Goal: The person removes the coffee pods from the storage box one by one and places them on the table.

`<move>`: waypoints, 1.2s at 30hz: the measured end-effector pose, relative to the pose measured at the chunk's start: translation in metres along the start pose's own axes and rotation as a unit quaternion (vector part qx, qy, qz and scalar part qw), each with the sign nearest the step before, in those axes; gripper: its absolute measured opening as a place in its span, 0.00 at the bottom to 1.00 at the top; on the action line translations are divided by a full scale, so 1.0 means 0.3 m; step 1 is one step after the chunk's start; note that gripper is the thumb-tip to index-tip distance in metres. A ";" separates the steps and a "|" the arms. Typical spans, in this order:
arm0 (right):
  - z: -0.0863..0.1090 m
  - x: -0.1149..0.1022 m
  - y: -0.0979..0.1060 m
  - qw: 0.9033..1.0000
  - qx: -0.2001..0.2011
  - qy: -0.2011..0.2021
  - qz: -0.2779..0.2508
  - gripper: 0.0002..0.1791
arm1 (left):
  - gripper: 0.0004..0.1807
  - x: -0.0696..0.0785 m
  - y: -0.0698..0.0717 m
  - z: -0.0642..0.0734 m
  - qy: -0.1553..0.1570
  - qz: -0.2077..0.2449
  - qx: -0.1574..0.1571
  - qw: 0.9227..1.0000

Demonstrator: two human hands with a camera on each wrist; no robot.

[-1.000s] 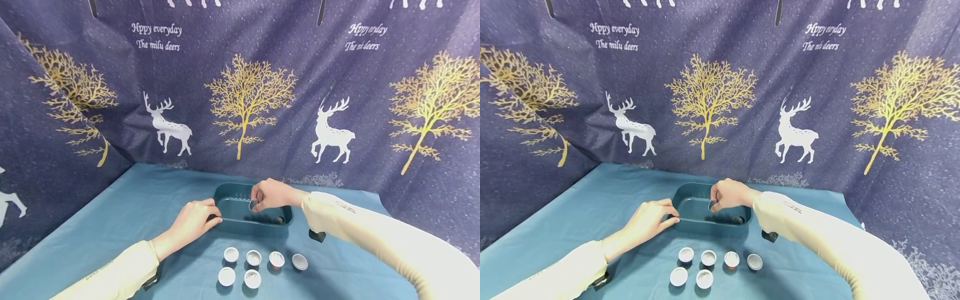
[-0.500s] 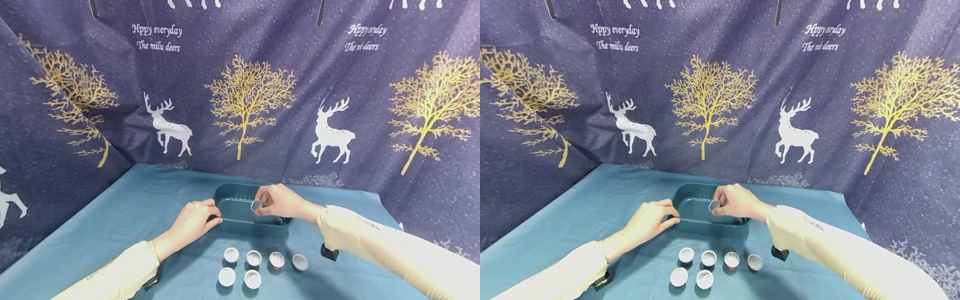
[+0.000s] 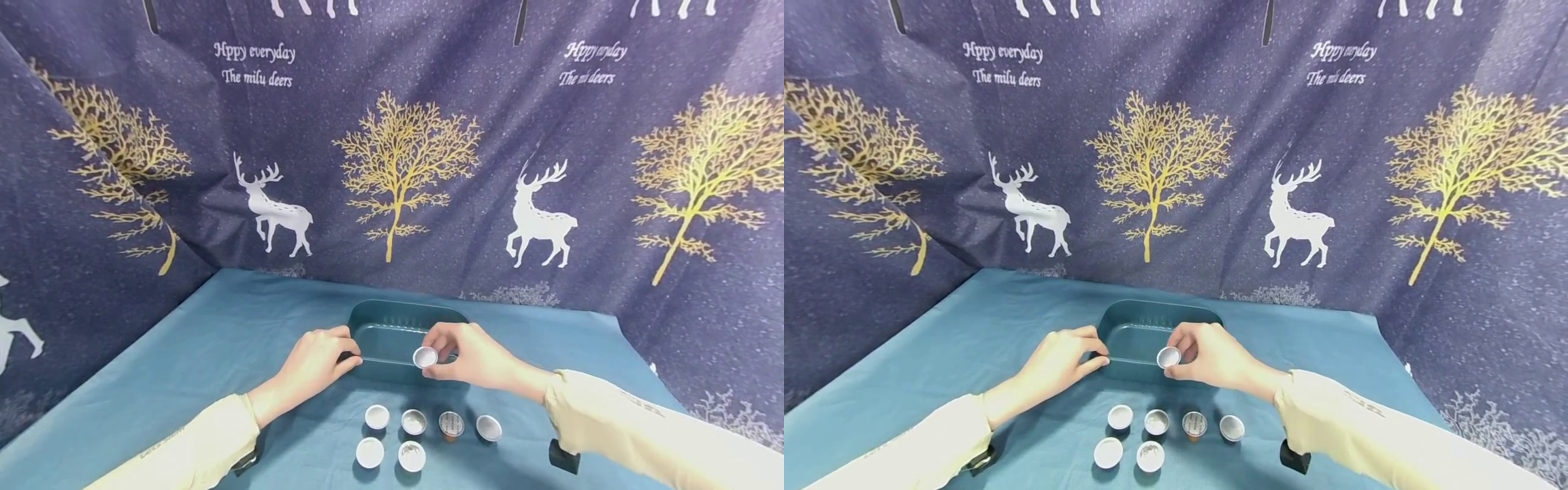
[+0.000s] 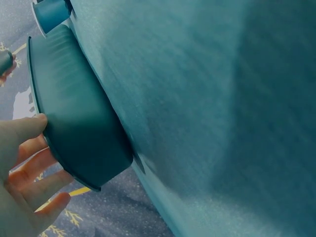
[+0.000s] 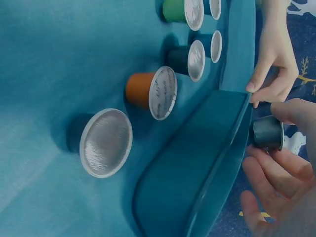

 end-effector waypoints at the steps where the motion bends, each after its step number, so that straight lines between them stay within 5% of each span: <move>1: 0.009 0.000 0.000 1.000 0.002 -0.001 -0.004 0.15 | 0.04 0.000 -0.001 0.000 0.000 0.000 -0.001 1.000; 20: 0.179 -0.056 -0.052 0.999 -0.003 0.018 -0.050 0.16 | 0.04 -0.002 -0.006 0.003 0.004 -0.002 -0.007 1.000; 31: 0.248 -0.065 -0.060 0.998 0.040 0.038 0.005 0.16 | 0.04 0.000 0.000 0.002 0.004 -0.006 -0.002 1.000; 36: 0.274 -0.058 -0.074 0.999 0.028 0.011 0.015 0.15 | 0.04 0.000 -0.001 0.001 0.004 -0.007 -0.002 1.000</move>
Point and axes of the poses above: each hand's wrist, its own z-axis away from the middle knuckle, its own y-axis out of the back of the hand, x = y × z, the point moved 8 cm from there along -z, towards the middle knuckle, and after that the axes turned 3 degrees about x, right-handed, at the moved point
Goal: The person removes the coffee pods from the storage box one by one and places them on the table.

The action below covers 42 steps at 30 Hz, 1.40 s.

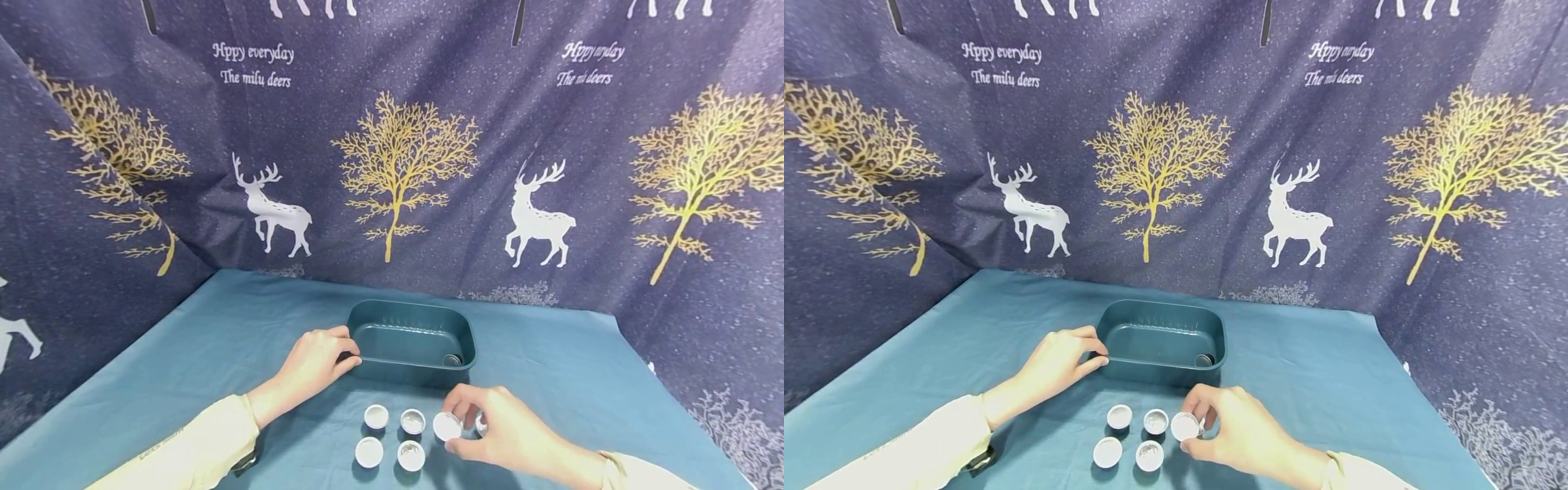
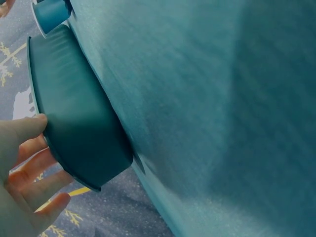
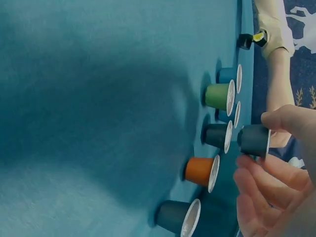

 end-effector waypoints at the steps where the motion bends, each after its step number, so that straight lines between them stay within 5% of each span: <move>1: 0.006 0.004 -0.002 1.000 -0.004 -0.010 0.001 0.15 | 0.04 0.000 0.000 0.000 0.000 0.000 0.000 1.000; 7: 0.039 0.036 -0.024 0.998 -0.033 -0.061 0.007 0.14 | 0.04 -0.003 -0.004 -0.002 0.001 0.001 0.000 1.000; 16: 0.074 0.049 -0.062 0.998 -0.044 -0.048 -0.010 0.13 | 0.04 -0.003 -0.006 0.000 0.003 -0.005 -0.005 1.000; 42: 0.094 0.095 -0.098 0.988 -0.081 -0.133 -0.021 0.13 | 0.04 -0.003 -0.007 -0.001 0.002 -0.003 -0.006 1.000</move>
Point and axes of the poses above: each hand's wrist, its own z-axis away from the middle knuckle, its own y-axis out of the back of the hand, x = y × z, the point moved 8 cm from there along -z, towards the middle knuckle, and after that the axes turned 3 degrees about x, right-handed, at the moved point
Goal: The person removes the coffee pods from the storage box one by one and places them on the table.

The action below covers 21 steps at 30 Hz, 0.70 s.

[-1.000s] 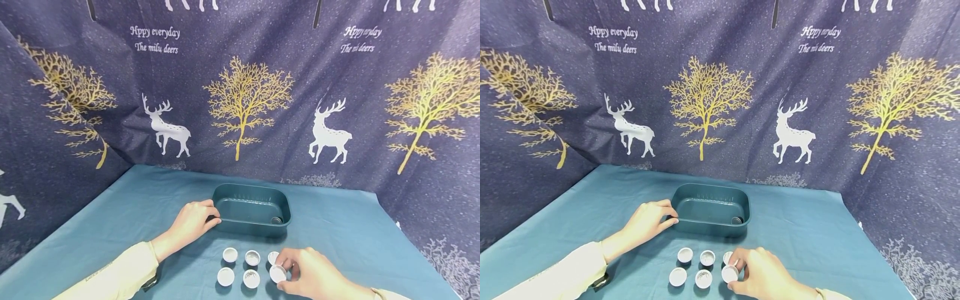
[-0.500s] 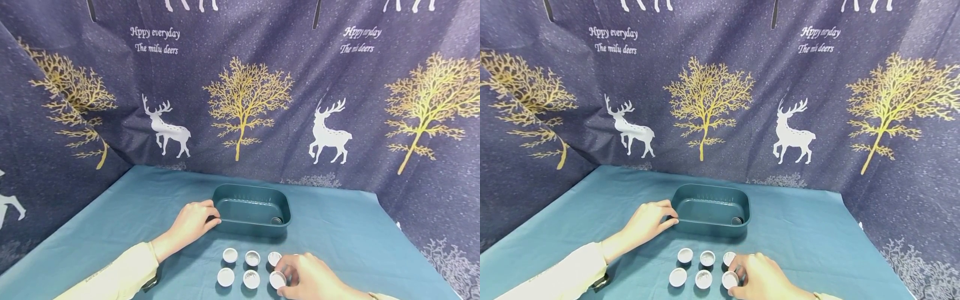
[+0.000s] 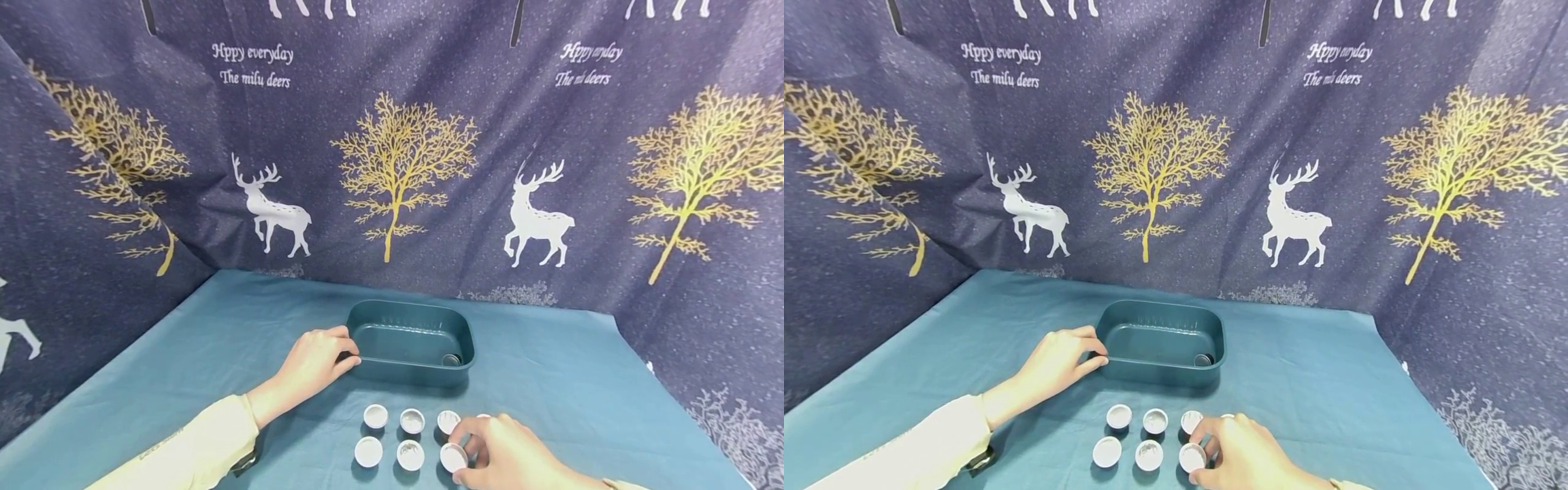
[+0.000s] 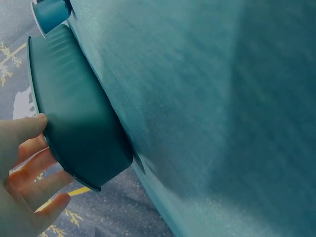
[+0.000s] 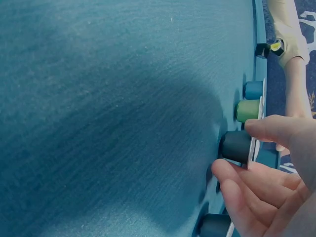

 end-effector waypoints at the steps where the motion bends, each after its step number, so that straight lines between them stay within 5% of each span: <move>1: 0.001 -0.001 0.000 1.000 0.001 0.002 0.001 0.13 | 0.04 0.000 0.000 0.000 0.000 0.001 0.001 1.000; 14: 0.011 -0.005 -0.001 0.999 0.005 0.030 -0.011 0.15 | 0.04 -0.001 -0.001 0.001 0.000 -0.001 0.000 1.000; 21: 0.012 0.005 -0.005 0.999 -0.007 0.014 -0.029 0.21 | 0.04 0.000 -0.001 0.002 0.002 0.000 -0.003 1.000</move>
Point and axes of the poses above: each hand's wrist, its own z-axis away from the middle knuckle, its own y-axis out of the back of the hand, x = y × z, the point moved 8 cm from there along -z, towards the middle knuckle, and after that the axes turned 3 degrees about x, right-handed, at the moved point
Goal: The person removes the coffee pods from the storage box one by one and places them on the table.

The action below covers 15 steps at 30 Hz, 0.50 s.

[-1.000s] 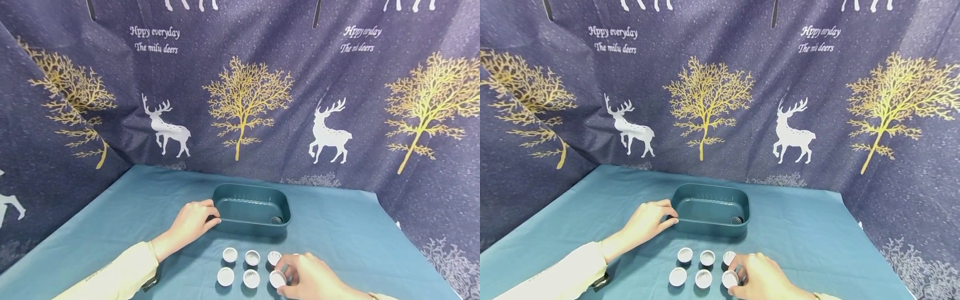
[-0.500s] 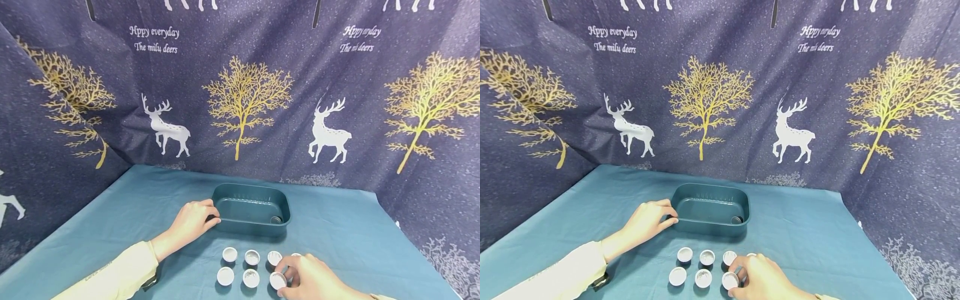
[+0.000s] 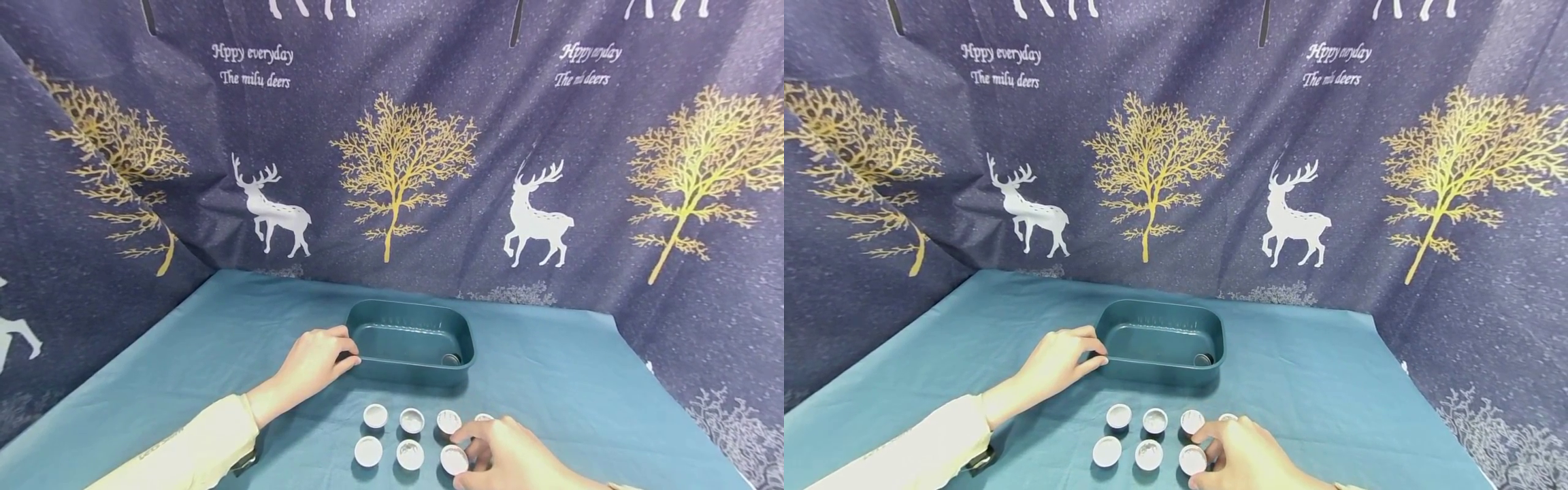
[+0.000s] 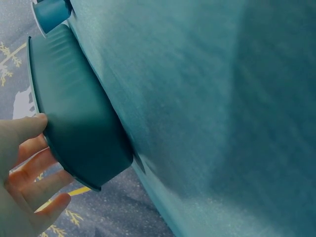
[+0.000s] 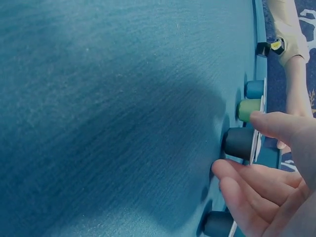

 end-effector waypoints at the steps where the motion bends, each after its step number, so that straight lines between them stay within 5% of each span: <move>1: 0.002 0.002 0.001 1.000 0.000 -0.003 0.000 0.22 | 0.04 0.000 -0.001 0.000 0.000 0.000 -0.001 1.000; 15: 0.019 0.015 0.021 1.000 -0.006 0.008 -0.005 0.22 | 0.04 0.001 0.000 -0.002 0.000 -0.001 0.002 1.000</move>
Point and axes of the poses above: each hand's wrist, its own z-axis away from the middle knuckle, its own y-axis out of the back of the hand, x = y × z, the point moved 8 cm from there along -z, towards the middle knuckle, and after that the axes turned 3 degrees about x, right-handed, at the moved point
